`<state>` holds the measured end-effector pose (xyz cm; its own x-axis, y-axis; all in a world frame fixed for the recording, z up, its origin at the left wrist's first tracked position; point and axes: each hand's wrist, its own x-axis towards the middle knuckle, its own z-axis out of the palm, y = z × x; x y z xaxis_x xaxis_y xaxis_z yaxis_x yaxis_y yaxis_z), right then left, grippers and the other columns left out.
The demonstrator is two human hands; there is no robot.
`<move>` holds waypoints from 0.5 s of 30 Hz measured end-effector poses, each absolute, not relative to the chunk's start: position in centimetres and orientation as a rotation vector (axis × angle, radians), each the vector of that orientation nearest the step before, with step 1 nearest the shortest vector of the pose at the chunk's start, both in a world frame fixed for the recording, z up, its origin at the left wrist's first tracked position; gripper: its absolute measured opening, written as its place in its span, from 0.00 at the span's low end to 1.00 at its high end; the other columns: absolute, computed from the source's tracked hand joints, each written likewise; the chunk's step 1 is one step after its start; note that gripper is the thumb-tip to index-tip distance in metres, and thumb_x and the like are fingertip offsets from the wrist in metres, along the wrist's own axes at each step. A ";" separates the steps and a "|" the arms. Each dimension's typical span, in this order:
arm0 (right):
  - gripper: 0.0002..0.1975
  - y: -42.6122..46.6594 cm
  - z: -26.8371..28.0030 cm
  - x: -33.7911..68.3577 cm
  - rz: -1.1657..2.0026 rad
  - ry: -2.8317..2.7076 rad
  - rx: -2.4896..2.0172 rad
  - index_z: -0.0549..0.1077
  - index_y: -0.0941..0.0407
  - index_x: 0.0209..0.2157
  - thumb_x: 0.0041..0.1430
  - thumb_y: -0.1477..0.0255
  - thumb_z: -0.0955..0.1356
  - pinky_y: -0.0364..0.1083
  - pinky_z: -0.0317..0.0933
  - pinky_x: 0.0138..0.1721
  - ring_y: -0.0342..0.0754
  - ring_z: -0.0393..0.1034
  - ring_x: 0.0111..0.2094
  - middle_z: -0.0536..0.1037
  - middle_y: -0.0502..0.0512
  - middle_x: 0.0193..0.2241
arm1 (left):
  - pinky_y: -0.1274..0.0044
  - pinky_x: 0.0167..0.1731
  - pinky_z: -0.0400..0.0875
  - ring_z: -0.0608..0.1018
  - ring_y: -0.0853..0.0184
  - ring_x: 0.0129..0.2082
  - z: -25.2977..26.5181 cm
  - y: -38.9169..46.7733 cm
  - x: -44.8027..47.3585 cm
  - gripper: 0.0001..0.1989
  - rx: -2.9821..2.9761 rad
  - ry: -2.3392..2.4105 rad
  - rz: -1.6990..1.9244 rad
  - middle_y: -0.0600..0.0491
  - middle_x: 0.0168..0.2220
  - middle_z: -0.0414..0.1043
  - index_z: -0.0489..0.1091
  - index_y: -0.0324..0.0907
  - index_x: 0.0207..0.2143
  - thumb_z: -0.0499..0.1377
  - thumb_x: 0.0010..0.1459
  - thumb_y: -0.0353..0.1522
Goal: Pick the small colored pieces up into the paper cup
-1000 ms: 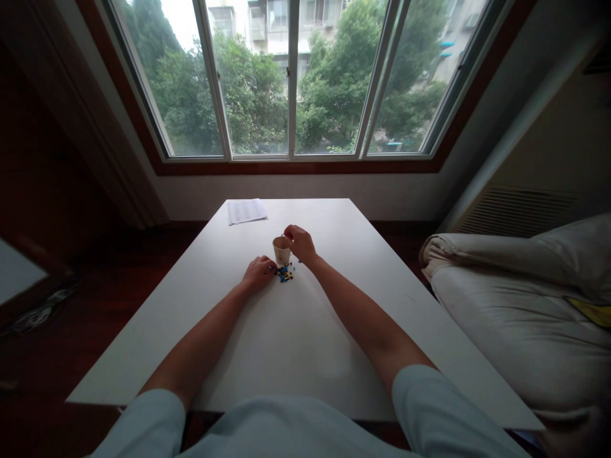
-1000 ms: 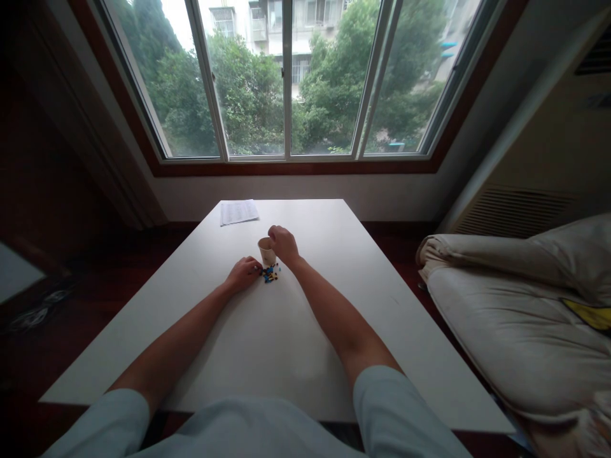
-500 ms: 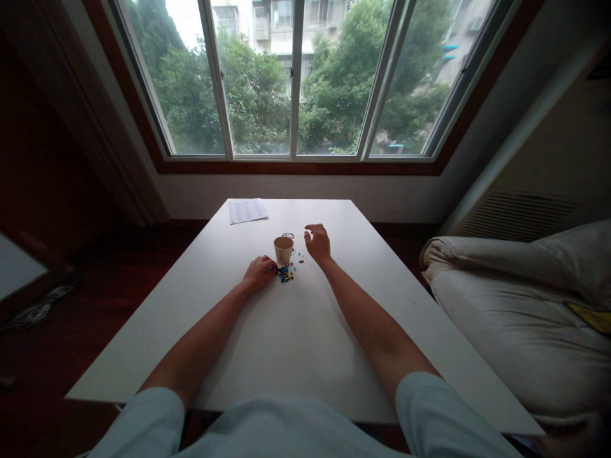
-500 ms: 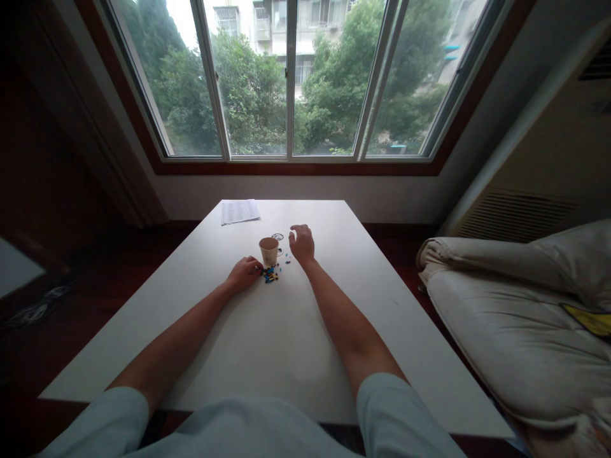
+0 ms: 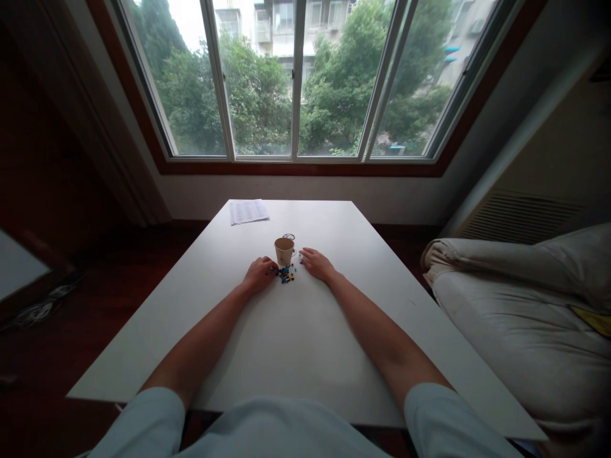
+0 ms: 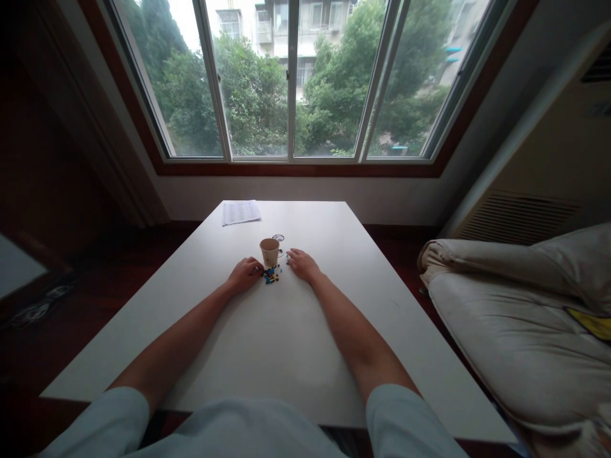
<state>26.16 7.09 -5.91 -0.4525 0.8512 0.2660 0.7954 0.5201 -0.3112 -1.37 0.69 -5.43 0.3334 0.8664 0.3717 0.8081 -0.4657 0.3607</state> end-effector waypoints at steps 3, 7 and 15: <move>0.23 6.9 -5.5 25.9 0.177 -2.436 -1.328 0.69 0.53 0.62 0.67 0.70 0.64 0.51 0.53 0.65 0.51 0.61 0.64 0.68 0.60 0.63 | 0.70 0.46 0.70 0.75 0.61 0.43 -5.2 0.7 -1.4 0.10 2.486 1.557 0.802 0.49 0.43 0.75 0.79 0.48 0.41 0.59 0.61 0.33; 0.22 6.8 -5.5 25.6 0.132 -2.464 -1.312 0.68 0.53 0.62 0.68 0.69 0.63 0.49 0.53 0.65 0.51 0.61 0.64 0.68 0.60 0.63 | 0.70 0.45 0.70 0.75 0.61 0.43 -5.1 0.7 -1.5 0.10 2.487 1.562 0.811 0.50 0.43 0.75 0.79 0.48 0.41 0.59 0.60 0.33; 0.24 7.0 -5.6 24.8 0.082 -2.550 -1.255 0.65 0.55 0.65 0.70 0.66 0.62 0.48 0.50 0.66 0.50 0.58 0.66 0.65 0.59 0.65 | 0.70 0.45 0.69 0.75 0.61 0.42 -5.3 0.8 -1.4 0.10 2.503 1.570 0.818 0.50 0.42 0.76 0.79 0.48 0.41 0.59 0.60 0.33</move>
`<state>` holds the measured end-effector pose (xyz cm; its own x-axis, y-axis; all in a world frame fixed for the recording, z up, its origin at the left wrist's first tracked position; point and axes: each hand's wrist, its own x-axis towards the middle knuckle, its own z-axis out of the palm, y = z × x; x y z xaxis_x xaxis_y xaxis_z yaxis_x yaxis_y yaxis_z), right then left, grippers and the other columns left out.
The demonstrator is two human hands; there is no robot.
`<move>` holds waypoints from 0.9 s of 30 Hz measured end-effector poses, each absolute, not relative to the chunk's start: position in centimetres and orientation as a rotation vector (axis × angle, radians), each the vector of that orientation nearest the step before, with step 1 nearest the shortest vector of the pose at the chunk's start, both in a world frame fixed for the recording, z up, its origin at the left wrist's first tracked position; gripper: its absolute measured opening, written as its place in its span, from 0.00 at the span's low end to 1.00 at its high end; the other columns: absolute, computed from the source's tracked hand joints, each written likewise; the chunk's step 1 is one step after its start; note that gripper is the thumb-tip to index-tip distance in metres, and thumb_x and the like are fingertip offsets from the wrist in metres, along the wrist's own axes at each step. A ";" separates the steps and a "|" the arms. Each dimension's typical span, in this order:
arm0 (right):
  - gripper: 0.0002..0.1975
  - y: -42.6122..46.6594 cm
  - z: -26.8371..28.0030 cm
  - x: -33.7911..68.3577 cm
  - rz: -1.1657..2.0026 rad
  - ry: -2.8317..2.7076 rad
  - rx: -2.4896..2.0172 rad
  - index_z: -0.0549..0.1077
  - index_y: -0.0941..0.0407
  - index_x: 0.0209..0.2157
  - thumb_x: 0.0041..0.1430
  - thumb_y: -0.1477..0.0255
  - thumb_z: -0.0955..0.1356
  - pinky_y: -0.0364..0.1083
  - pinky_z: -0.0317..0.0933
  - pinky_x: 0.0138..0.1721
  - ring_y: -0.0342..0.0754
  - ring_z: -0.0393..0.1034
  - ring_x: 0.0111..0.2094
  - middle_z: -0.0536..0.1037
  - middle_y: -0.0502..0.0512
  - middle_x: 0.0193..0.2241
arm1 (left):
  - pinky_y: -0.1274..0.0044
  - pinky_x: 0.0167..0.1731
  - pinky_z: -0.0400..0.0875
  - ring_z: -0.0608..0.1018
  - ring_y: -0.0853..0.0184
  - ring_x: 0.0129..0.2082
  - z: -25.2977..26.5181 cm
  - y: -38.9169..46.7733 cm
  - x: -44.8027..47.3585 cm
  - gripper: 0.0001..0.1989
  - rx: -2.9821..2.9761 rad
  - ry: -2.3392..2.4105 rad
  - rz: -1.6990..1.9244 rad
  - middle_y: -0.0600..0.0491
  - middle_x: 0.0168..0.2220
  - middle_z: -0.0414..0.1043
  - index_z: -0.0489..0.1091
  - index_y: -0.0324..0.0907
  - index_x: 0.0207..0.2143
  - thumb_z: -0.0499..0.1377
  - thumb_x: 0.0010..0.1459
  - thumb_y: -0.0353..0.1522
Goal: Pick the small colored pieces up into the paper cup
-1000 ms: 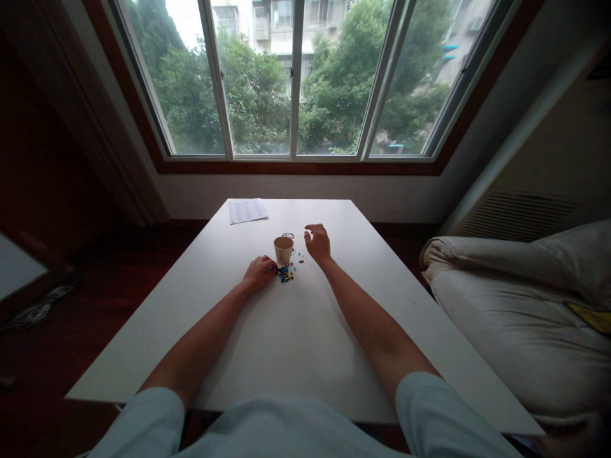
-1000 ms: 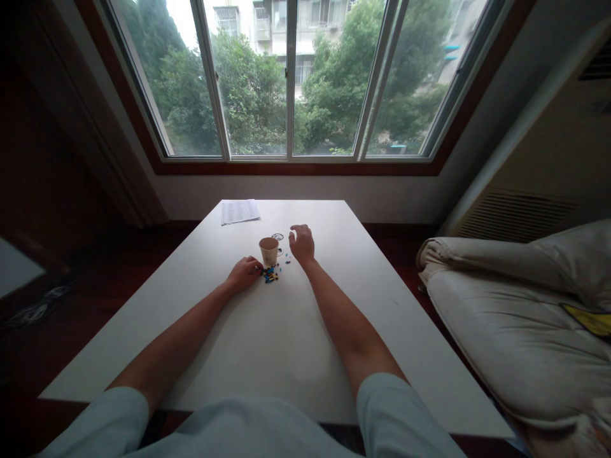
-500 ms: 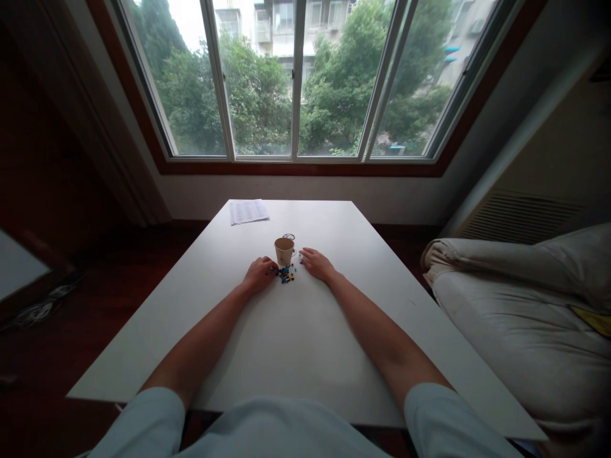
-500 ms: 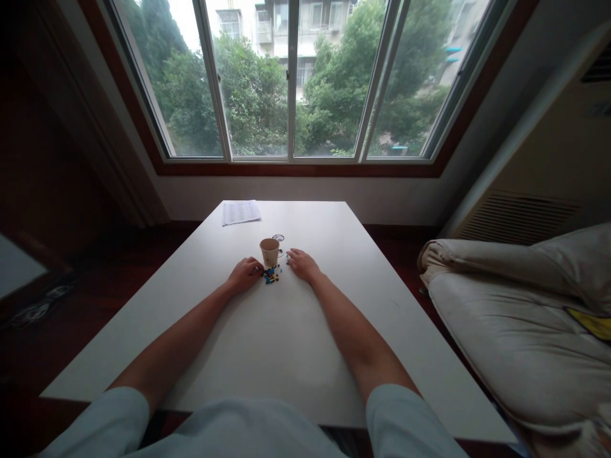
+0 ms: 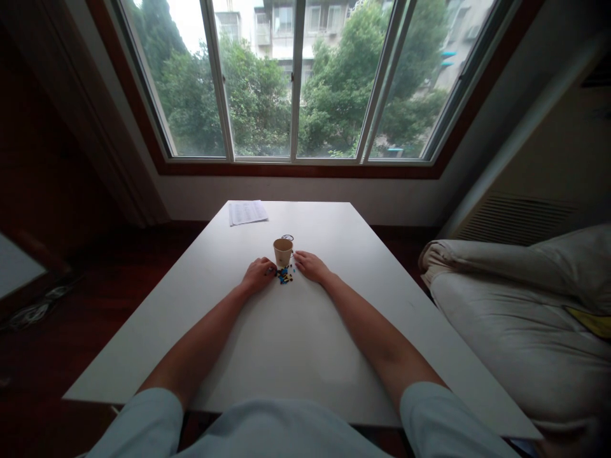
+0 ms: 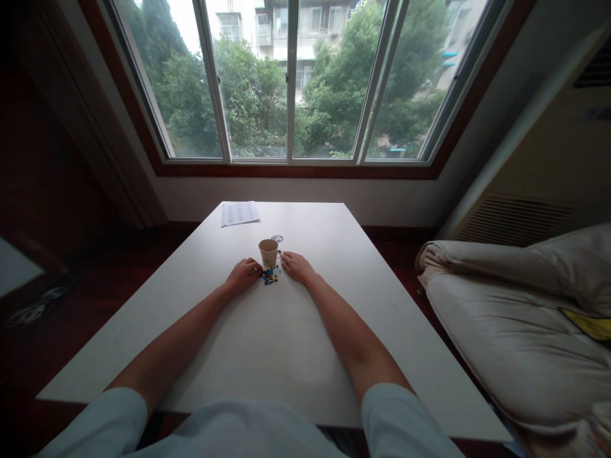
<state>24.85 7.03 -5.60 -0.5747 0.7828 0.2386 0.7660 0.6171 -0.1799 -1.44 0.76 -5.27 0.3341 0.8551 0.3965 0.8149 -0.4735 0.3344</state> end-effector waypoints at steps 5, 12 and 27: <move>0.19 6.1 -4.7 24.5 0.075 -2.515 -1.278 0.71 0.52 0.59 0.70 0.69 0.62 0.46 0.54 0.63 0.48 0.63 0.62 0.70 0.55 0.61 | 0.70 0.44 0.69 0.75 0.61 0.43 -5.2 0.9 -1.5 0.10 2.502 1.563 0.822 0.50 0.42 0.76 0.79 0.48 0.41 0.59 0.60 0.33; 0.15 4.6 -3.8 24.3 0.049 -2.514 -1.325 0.77 0.53 0.51 0.70 0.70 0.62 0.43 0.58 0.57 0.47 0.66 0.57 0.75 0.56 0.55 | 0.70 0.45 0.69 0.75 0.61 0.43 -5.0 0.8 -1.4 0.10 2.492 1.565 0.813 0.50 0.42 0.75 0.79 0.48 0.41 0.59 0.60 0.33; 0.14 3.6 -2.7 24.0 0.005 -2.539 -1.341 0.79 0.55 0.47 0.70 0.73 0.62 0.43 0.58 0.54 0.48 0.67 0.51 0.77 0.58 0.48 | 0.70 0.44 0.69 0.74 0.61 0.42 -4.7 0.6 -1.2 0.09 2.485 1.574 0.814 0.50 0.42 0.75 0.80 0.48 0.40 0.59 0.60 0.34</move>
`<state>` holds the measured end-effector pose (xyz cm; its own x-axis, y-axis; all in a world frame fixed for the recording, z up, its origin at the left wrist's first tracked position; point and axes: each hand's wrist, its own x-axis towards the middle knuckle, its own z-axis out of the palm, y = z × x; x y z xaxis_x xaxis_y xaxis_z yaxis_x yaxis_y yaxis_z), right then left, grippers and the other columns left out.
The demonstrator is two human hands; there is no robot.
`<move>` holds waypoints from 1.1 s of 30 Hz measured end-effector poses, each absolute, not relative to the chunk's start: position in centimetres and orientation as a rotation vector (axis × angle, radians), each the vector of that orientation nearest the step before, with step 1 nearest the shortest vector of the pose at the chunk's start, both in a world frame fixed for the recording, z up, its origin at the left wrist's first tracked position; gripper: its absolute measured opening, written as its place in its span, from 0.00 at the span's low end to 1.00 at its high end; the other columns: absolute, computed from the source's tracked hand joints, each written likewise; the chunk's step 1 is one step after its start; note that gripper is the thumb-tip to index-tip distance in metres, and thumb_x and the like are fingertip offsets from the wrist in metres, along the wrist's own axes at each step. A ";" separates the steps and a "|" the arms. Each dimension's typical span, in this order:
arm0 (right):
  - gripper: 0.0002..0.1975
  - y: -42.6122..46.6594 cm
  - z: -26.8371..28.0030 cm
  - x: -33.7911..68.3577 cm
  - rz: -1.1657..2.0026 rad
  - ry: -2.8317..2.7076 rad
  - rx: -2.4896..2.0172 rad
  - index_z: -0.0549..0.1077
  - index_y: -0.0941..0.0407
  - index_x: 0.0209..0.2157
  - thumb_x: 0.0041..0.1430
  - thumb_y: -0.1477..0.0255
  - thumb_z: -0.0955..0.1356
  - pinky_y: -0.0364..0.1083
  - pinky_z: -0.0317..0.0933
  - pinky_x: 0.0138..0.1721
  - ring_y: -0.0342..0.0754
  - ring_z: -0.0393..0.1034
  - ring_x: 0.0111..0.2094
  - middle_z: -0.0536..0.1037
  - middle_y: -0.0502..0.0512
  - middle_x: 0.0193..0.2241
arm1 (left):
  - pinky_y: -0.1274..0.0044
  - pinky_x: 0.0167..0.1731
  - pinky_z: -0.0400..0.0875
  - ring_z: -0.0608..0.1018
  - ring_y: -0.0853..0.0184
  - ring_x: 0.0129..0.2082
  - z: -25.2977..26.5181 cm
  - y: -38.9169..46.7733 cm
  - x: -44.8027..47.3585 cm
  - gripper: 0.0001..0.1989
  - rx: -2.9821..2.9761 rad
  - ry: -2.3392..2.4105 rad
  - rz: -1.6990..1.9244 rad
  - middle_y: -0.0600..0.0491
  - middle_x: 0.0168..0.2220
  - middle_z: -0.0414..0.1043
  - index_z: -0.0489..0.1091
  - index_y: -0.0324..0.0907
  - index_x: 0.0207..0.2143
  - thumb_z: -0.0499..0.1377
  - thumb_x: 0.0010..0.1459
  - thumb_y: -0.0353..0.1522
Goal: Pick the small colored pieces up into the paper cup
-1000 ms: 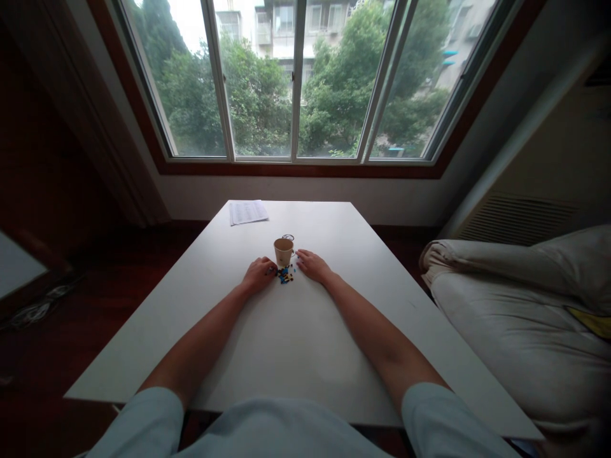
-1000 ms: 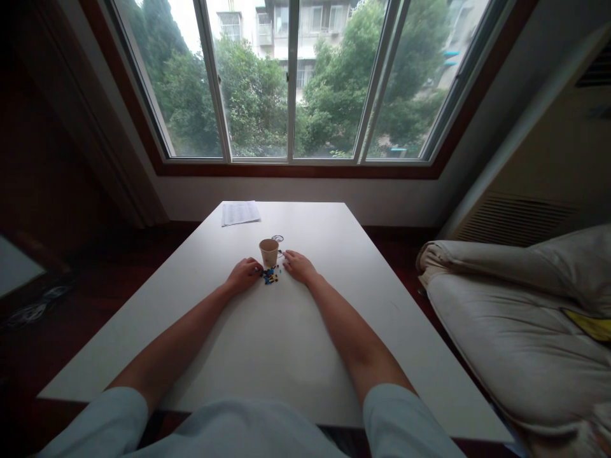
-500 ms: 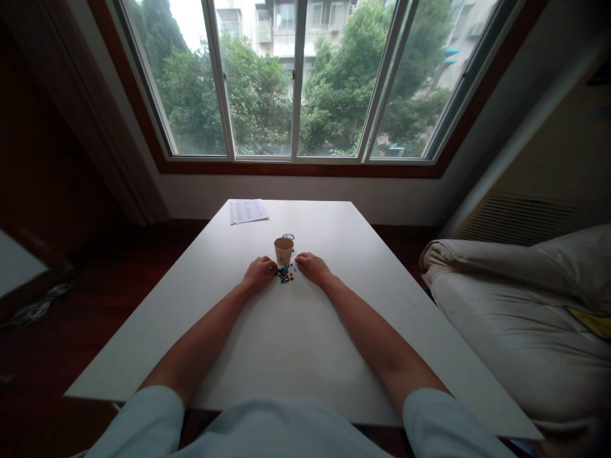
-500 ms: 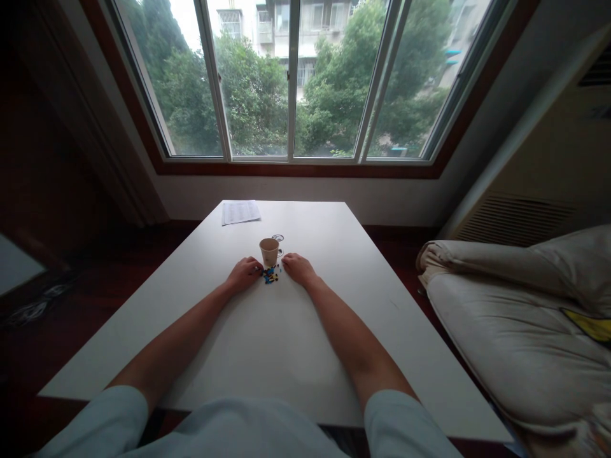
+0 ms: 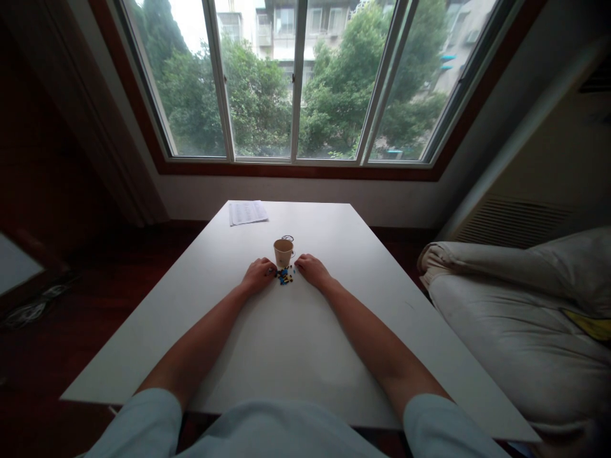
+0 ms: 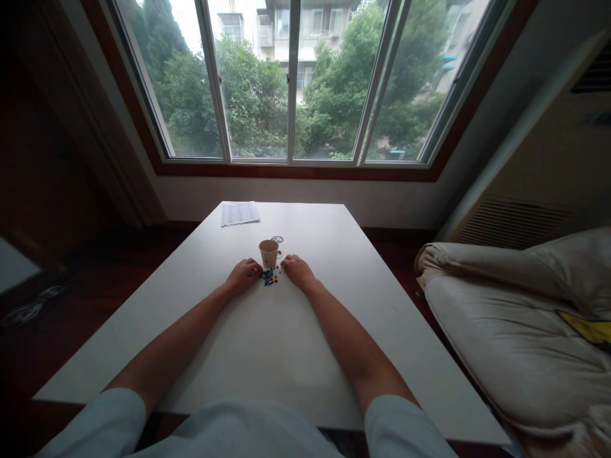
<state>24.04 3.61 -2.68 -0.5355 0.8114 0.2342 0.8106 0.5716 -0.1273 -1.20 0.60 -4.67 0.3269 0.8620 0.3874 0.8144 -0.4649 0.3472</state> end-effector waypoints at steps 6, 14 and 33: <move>0.13 3.8 -2.9 24.4 -0.032 -2.501 -1.385 0.79 0.54 0.47 0.69 0.71 0.64 0.45 0.57 0.54 0.50 0.65 0.51 0.76 0.58 0.48 | 0.71 0.44 0.69 0.74 0.62 0.42 -4.6 0.5 -1.2 0.09 2.485 1.568 0.810 0.50 0.42 0.75 0.80 0.48 0.40 0.59 0.60 0.34; 0.15 3.4 -2.5 24.4 -0.069 -2.490 -1.505 0.77 0.54 0.50 0.68 0.65 0.64 0.47 0.58 0.52 0.52 0.64 0.51 0.75 0.61 0.48 | 0.70 0.45 0.69 0.74 0.61 0.43 -4.5 0.5 -1.2 0.10 2.476 1.584 0.792 0.49 0.42 0.75 0.80 0.48 0.40 0.59 0.60 0.34; 0.22 4.0 -3.8 24.5 0.020 -2.483 -1.502 0.69 0.52 0.61 0.69 0.61 0.64 0.50 0.52 0.62 0.53 0.58 0.63 0.66 0.61 0.63 | 0.70 0.45 0.69 0.74 0.61 0.43 -4.5 0.6 -1.1 0.10 2.487 1.575 0.798 0.49 0.43 0.75 0.80 0.48 0.41 0.59 0.61 0.34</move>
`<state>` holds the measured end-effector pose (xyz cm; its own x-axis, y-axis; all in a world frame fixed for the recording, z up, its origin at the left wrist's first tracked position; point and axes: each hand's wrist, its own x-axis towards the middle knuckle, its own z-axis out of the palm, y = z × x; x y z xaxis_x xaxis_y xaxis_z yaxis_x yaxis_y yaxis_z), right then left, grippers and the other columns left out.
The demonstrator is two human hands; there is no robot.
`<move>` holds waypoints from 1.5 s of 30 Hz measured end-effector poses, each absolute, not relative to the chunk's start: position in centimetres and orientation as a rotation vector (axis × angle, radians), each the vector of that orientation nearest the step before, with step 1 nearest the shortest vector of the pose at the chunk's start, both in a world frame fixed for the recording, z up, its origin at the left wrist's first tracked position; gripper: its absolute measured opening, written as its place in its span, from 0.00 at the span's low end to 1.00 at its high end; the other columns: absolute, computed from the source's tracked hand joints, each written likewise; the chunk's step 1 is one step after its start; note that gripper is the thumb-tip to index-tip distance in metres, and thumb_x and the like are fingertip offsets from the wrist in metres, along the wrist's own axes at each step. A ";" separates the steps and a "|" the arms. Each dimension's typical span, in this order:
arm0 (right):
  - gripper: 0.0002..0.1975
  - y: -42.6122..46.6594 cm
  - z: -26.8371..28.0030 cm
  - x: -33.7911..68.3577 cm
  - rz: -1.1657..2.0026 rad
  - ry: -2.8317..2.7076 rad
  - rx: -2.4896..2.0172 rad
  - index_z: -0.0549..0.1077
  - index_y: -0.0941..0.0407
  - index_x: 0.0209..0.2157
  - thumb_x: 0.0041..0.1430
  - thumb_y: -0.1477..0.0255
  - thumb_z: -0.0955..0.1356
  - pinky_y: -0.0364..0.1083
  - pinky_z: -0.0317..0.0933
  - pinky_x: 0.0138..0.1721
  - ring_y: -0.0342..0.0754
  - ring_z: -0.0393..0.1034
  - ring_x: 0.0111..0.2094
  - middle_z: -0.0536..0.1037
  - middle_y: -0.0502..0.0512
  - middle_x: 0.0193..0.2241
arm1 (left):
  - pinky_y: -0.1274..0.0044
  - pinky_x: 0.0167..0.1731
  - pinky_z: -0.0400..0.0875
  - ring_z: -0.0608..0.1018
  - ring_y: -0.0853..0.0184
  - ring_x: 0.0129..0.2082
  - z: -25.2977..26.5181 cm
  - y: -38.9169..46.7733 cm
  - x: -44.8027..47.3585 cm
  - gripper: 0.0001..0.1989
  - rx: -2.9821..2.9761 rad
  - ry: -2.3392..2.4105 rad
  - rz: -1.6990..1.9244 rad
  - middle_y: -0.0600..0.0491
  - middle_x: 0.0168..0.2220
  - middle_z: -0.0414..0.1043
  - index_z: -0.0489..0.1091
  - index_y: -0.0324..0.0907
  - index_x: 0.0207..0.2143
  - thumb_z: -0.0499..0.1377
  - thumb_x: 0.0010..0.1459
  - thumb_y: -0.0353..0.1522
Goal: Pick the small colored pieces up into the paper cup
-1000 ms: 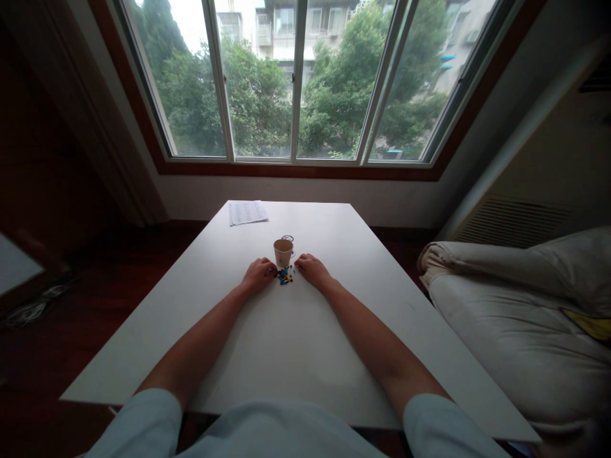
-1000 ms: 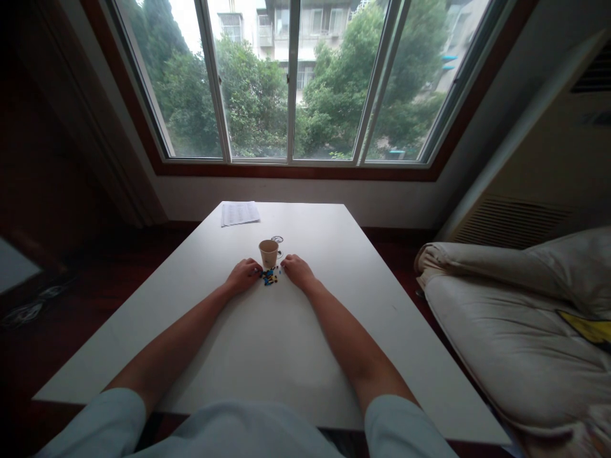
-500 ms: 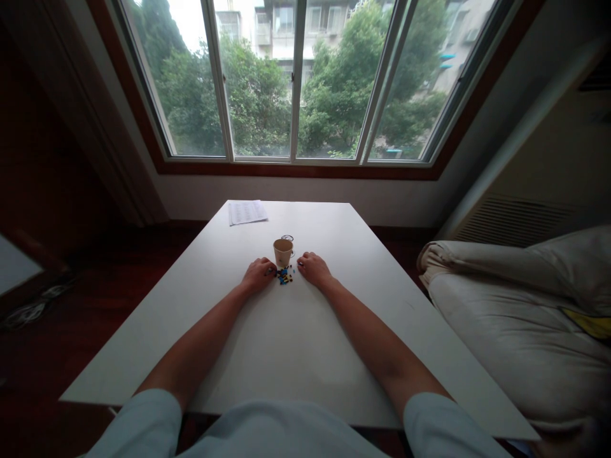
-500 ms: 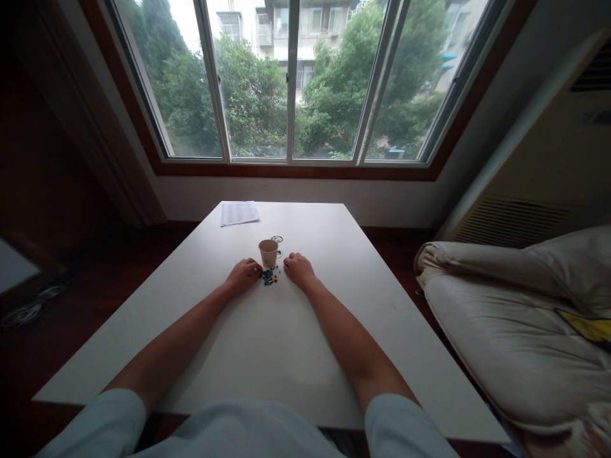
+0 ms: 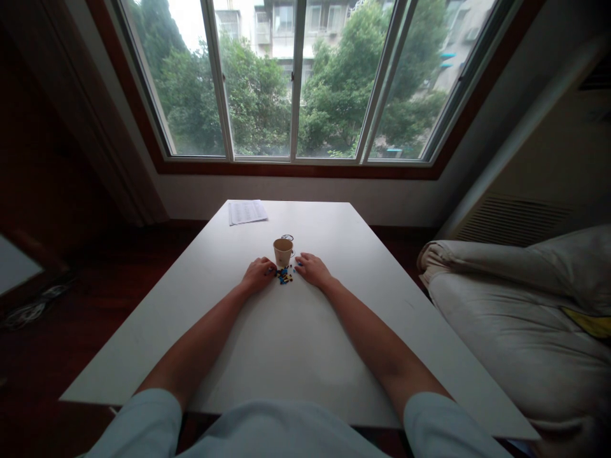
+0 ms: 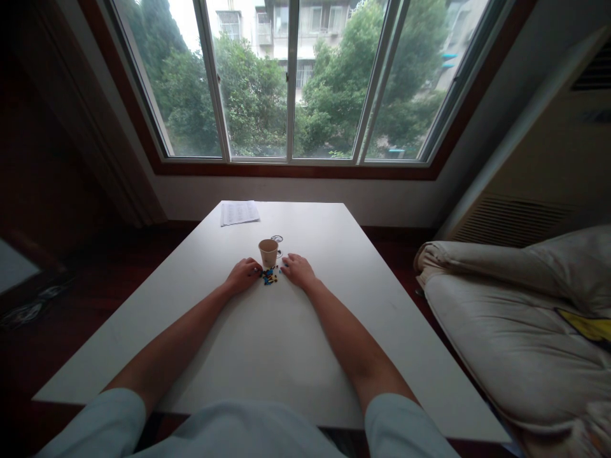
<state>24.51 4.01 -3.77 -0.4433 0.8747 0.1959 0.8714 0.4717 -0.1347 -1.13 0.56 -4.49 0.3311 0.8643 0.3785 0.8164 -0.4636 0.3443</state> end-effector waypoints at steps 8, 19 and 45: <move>0.15 3.1 -2.5 24.1 -0.039 -2.511 -1.485 0.76 0.54 0.49 0.69 0.63 0.64 0.47 0.59 0.54 0.52 0.65 0.54 0.75 0.60 0.52 | 0.70 0.45 0.70 0.74 0.61 0.43 -4.6 0.6 -1.1 0.10 2.482 1.585 0.802 0.49 0.42 0.75 0.80 0.48 0.40 0.59 0.61 0.34; 0.12 2.5 -1.8 23.6 -0.043 -2.485 -1.592 0.76 0.53 0.48 0.67 0.71 0.64 0.47 0.62 0.48 0.55 0.64 0.52 0.73 0.62 0.48 | 0.70 0.45 0.70 0.75 0.61 0.43 -4.5 0.6 -1.1 0.10 2.466 1.584 0.806 0.49 0.42 0.75 0.80 0.48 0.41 0.59 0.60 0.34; 0.12 2.7 -2.7 23.1 0.012 -2.394 -1.619 0.74 0.54 0.49 0.67 0.69 0.64 0.45 0.60 0.48 0.52 0.66 0.50 0.74 0.60 0.47 | 0.71 0.45 0.70 0.75 0.61 0.43 -4.4 0.5 -1.1 0.09 2.469 1.580 0.803 0.49 0.43 0.76 0.80 0.48 0.41 0.59 0.60 0.34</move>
<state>23.08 2.75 -2.72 -0.3507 0.9146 0.2015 0.9125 0.3821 -0.1463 -1.05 0.55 -4.39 0.3217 0.8695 0.3748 0.8155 -0.4556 0.3568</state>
